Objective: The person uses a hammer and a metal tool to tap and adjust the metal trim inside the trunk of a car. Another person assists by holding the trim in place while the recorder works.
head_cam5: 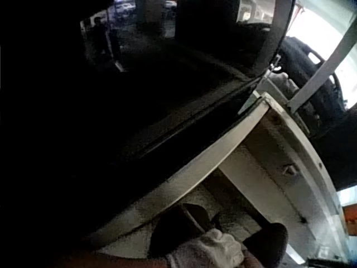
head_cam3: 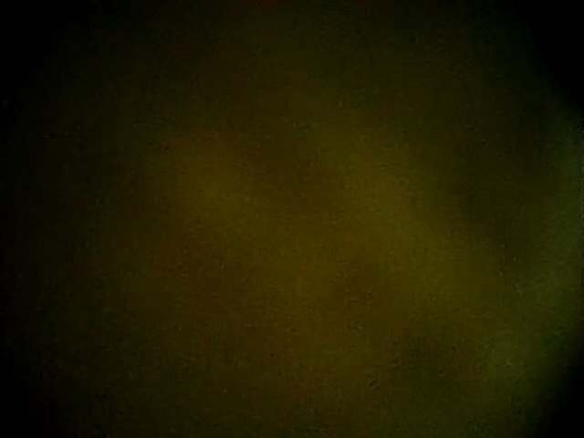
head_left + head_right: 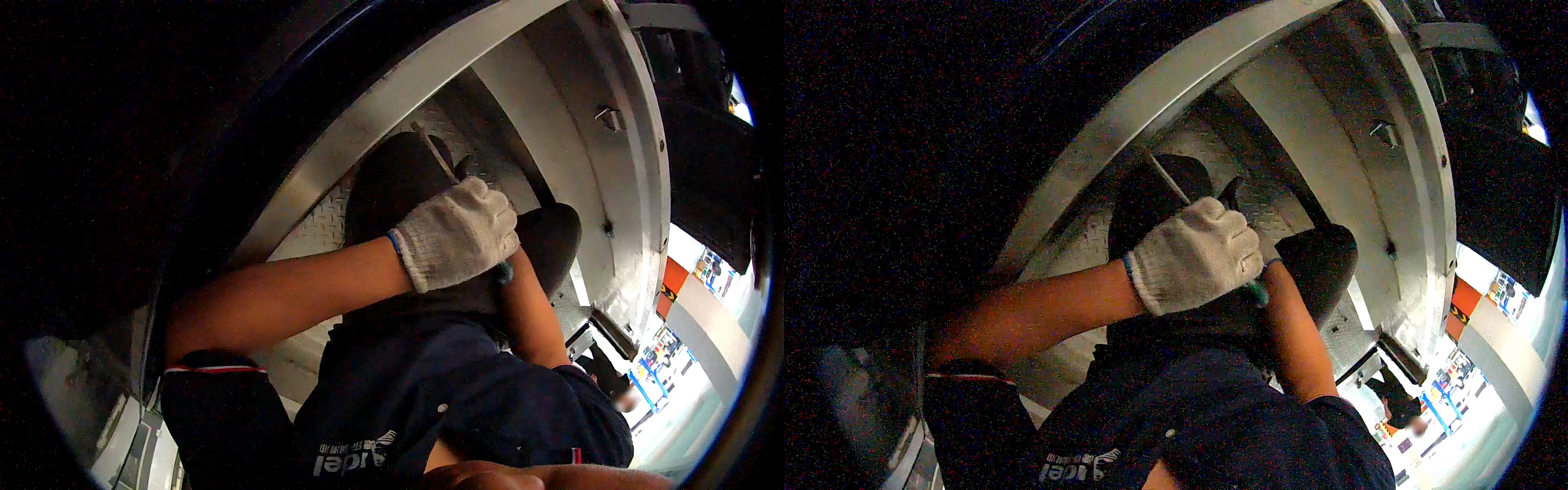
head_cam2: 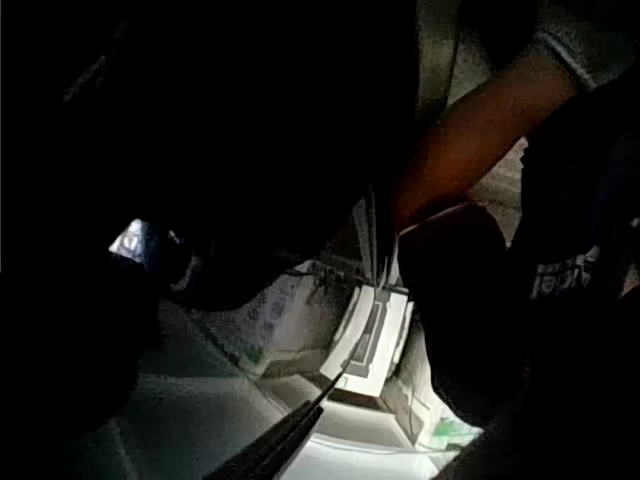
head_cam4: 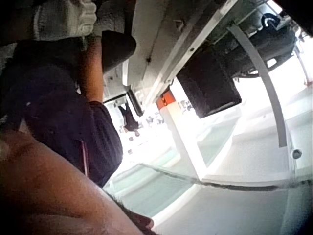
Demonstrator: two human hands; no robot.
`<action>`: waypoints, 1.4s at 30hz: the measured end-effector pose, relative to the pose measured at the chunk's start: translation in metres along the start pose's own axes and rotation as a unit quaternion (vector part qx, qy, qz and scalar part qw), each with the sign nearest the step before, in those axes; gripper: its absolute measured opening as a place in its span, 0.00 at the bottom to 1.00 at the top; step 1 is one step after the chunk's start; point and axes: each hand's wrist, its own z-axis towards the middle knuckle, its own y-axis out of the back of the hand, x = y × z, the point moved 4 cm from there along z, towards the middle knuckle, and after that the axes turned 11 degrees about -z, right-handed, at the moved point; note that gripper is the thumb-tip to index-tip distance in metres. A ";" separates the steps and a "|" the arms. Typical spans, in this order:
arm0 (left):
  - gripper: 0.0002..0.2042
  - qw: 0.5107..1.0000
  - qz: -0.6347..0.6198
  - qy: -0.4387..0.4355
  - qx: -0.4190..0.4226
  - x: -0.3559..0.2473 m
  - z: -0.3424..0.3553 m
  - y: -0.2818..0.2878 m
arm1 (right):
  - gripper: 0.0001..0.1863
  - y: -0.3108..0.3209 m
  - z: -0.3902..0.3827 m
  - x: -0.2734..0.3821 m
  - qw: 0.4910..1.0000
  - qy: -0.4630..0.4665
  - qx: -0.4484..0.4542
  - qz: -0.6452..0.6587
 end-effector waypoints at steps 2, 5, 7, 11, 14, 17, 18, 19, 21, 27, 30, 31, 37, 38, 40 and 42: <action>0.07 1.000 0.019 -0.008 -0.006 -0.002 0.001 0.003 | 0.24 0.000 0.000 0.002 1.000 -0.001 0.001 0.000; 0.07 1.000 0.003 -0.009 -0.010 -0.002 0.000 0.003 | 0.24 0.002 -0.001 0.006 1.000 -0.002 0.002 -0.002; 0.05 0.999 -0.002 -0.024 -0.034 0.000 0.000 0.002 | 0.25 0.001 0.001 0.009 1.000 0.001 0.003 -0.004; 0.05 0.998 -0.030 -0.038 -0.050 0.000 0.001 0.001 | 0.25 0.000 0.002 0.010 1.000 0.007 0.000 -0.005; 0.05 0.998 0.001 -0.042 -0.054 0.001 0.000 -0.002 | 0.25 -0.005 0.007 0.014 1.000 0.016 0.003 -0.001; 0.07 1.000 -0.001 -0.011 -0.018 0.000 -0.002 -0.004 | 0.26 -0.009 0.008 0.014 1.000 0.021 0.001 -0.001; 0.07 1.000 -0.002 -0.009 -0.017 0.000 -0.002 -0.004 | 0.26 -0.007 0.008 0.016 1.000 0.023 -0.001 -0.004; 0.07 1.000 -0.004 -0.007 -0.016 0.000 -0.004 -0.003 | 0.26 -0.008 0.008 0.018 1.000 0.023 -0.002 -0.005; 0.07 1.000 -0.002 -0.008 -0.009 0.000 -0.005 -0.002 | 0.26 -0.011 0.006 0.021 1.000 0.023 -0.007 -0.007; 0.07 1.000 0.017 -0.007 0.015 0.003 -0.003 -0.006 | 0.27 -0.002 0.001 0.026 1.000 0.015 -0.008 -0.016; 0.07 1.000 0.017 -0.008 0.016 0.005 -0.002 -0.007 | 0.28 0.000 -0.003 0.026 1.000 0.009 -0.004 -0.018; 0.07 1.000 0.015 -0.007 0.019 0.005 -0.002 -0.006 | 0.28 -0.001 -0.002 0.027 1.000 0.008 -0.001 -0.019; 0.08 1.000 0.012 -0.004 0.020 0.006 -0.004 -0.003 | 0.29 0.002 -0.005 0.026 1.000 -0.003 0.003 -0.016; 0.08 1.000 0.011 -0.005 0.014 0.007 -0.004 -0.003 | 0.29 0.002 -0.004 0.026 1.000 -0.003 0.002 -0.014; 0.08 1.000 0.006 -0.001 0.008 0.007 -0.003 -0.001 | 0.29 0.002 -0.004 0.026 1.000 -0.004 0.005 -0.011; 0.07 1.000 -0.002 -0.006 -0.009 0.007 -0.003 0.002 | 0.29 -0.002 -0.004 0.027 1.000 -0.005 0.005 -0.010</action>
